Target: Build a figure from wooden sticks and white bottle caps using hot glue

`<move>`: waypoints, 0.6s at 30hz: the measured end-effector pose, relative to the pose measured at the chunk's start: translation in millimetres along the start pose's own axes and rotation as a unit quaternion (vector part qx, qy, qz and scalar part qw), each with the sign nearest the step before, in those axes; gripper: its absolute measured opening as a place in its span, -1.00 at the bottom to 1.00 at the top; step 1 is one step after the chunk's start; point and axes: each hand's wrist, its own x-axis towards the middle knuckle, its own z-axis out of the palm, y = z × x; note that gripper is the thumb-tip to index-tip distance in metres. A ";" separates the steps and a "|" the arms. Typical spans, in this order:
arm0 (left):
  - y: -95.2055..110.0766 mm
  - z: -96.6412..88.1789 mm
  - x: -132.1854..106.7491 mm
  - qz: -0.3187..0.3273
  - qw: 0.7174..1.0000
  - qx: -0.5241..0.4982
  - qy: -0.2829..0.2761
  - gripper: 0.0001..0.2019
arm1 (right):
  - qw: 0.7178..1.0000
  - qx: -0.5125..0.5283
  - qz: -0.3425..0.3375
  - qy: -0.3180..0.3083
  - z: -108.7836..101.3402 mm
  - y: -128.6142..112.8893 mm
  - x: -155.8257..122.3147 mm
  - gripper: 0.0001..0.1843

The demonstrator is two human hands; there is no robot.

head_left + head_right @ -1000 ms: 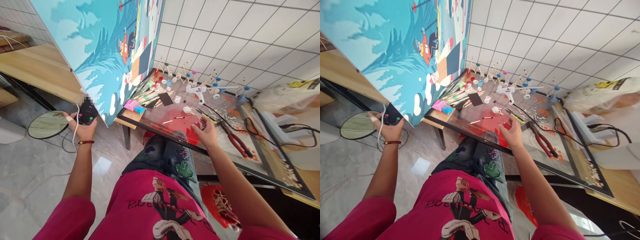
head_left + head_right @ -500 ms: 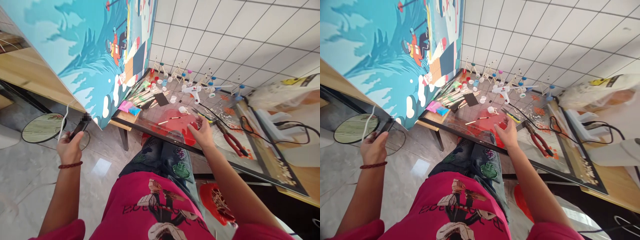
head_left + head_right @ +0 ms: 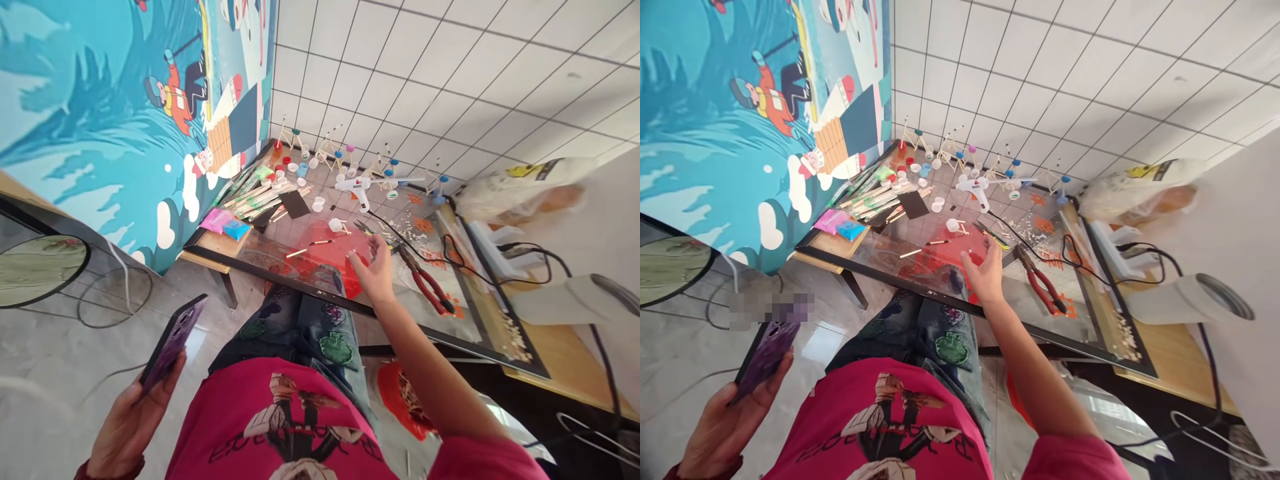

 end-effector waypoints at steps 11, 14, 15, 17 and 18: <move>-20.5 261.2 71.9 0.137 0.954 0.092 -0.251 -0.50 | 0.990 0.092 -0.078 -0.078 4.8 -42.5 21.0 -0.45; -11.2 262.7 89.0 0.295 0.921 0.197 -0.164 -0.30 | 0.990 0.053 -0.098 -0.092 1.6 -37.5 27.5 -0.47; -7.8 256.4 91.5 0.344 0.897 0.244 -0.133 -0.21 | 0.988 0.037 -0.114 -0.101 1.1 -36.2 27.7 -0.47; -2.4 240.2 92.2 0.401 0.838 0.360 -0.085 -0.11 | 0.977 0.005 -0.165 -0.135 2.4 -36.8 25.6 -0.46; -0.9 232.0 91.2 0.426 0.811 0.396 -0.057 -0.07 | 0.968 -0.009 -0.195 -0.157 4.4 -39.2 23.8 -0.45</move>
